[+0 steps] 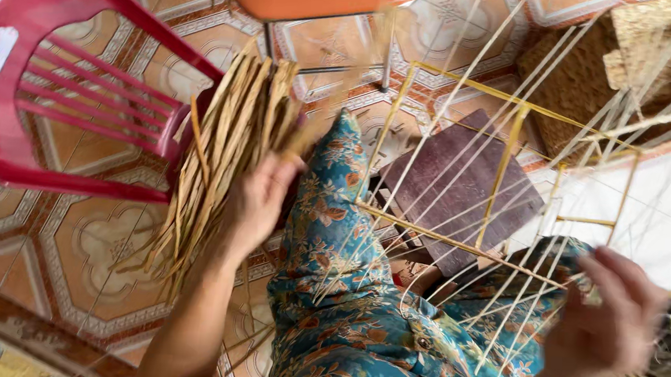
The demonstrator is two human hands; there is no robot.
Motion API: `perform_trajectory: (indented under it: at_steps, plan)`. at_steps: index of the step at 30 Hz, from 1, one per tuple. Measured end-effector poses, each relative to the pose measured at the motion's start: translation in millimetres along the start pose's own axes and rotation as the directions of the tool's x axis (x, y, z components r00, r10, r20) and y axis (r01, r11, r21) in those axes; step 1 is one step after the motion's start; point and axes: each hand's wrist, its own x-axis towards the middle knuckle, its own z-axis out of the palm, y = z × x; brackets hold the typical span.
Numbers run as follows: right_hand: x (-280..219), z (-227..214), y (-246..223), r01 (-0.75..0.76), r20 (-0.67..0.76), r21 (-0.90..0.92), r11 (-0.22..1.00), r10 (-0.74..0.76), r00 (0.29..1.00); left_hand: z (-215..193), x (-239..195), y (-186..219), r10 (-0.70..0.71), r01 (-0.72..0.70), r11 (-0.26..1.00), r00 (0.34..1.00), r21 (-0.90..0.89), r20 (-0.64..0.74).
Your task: The person sits on the floor and weaves dried palm leaves through a vertical wire frame to form a braided basket edge. They repeatedly pull new leaves through the frame and interlace them by hand, gradually extending the woven section.
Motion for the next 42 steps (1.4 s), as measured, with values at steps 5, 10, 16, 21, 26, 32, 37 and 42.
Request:
perform_trajectory:
  at_steps: [5, 10, 16, 21, 26, 32, 37, 42]
  plan:
    - [65, 44, -29, 0.246, 0.256, -0.184, 0.952, -0.196, 0.947, 0, -61, 83, 0.523, -0.126, 0.797, 0.634, -0.591, 0.569]
    - [50, 74, -49, -0.257, 0.817, 0.243, 0.935, -0.054, 0.574, 10, -50, 100, 0.726, -0.283, 0.592, 0.594, -0.754, 0.347]
    - [3, 18, -48, -0.434, 0.695, 0.571, 0.697, -0.128, 0.708, 49, -52, 104, 0.638, -0.532, 0.769, 0.670, -0.355, 0.378]
    - [-16, 15, -23, -0.373, 0.537, 0.600, 0.708, -0.011, 0.843, 71, -71, 130, 0.735, -0.483, 0.653, 0.592, -0.584, 0.331]
    - [-67, 39, -22, -0.507, 0.567, 0.565, 0.651, 0.140, 0.812, 92, -81, 143, 0.784, -0.369, 0.537, 0.549, -0.759, 0.289]
    - [-93, 44, 11, -0.765, 0.674, 0.485, 0.424, 0.377, 0.635, 126, -56, 132, 0.682, -0.352, 0.682, 0.623, -0.641, 0.384]
    - [-34, -17, 55, -0.816, 0.311, 0.423, 0.395, 0.782, 0.540, 85, -29, 103, 0.871, -0.222, 0.446, 0.331, -0.867, 0.363]
    - [19, -43, 41, -0.204, 0.299, -0.441, 0.874, 0.357, 0.885, 52, -18, 85, 0.497, -0.339, 0.867, 0.626, -0.365, 0.601]
